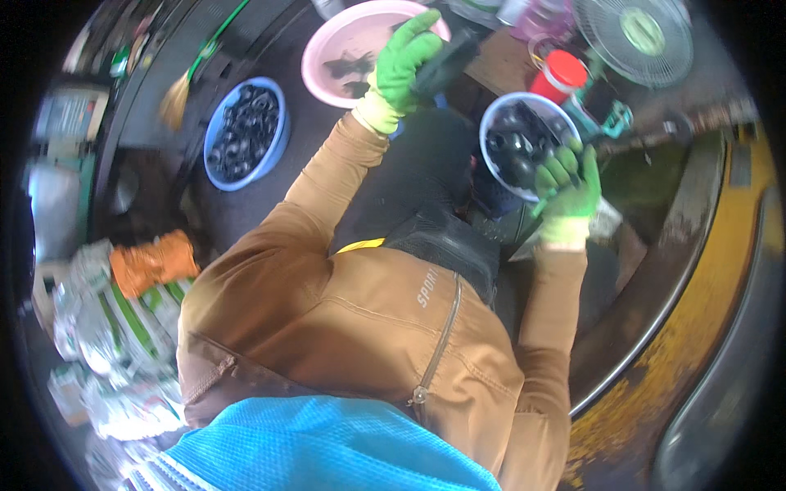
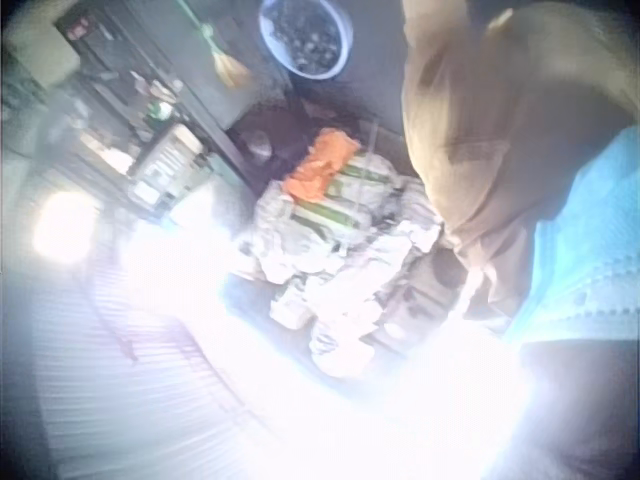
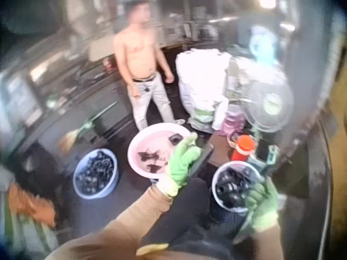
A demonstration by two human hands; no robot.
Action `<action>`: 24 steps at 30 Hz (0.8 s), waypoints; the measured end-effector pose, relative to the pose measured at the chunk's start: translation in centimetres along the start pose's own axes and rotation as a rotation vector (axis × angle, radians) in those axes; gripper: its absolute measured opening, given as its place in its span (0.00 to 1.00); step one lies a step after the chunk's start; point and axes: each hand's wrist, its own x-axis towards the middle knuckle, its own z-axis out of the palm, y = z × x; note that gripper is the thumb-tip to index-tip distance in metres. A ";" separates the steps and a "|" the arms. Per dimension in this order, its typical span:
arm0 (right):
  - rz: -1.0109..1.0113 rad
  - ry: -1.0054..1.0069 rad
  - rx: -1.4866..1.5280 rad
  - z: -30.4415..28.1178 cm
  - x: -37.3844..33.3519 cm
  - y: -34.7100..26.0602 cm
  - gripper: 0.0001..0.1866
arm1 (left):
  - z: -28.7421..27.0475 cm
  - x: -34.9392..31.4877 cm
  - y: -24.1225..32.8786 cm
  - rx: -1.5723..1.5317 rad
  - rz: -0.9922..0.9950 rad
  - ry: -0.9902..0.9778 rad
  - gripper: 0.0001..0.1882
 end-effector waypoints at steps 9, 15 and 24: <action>0.009 0.128 -0.264 -2.1 0.9 -5.0 0.11 | -20.8 -15.0 -12.3 0.464 -0.270 0.460 0.12; -0.122 0.368 -0.404 -4.6 2.4 -12.7 0.13 | -29.5 -34.9 -20.0 1.331 -1.249 0.035 0.27; -0.313 0.697 -0.985 -8.1 2.5 -26.5 0.23 | -49.7 -25.4 -18.0 1.004 -0.965 1.079 0.20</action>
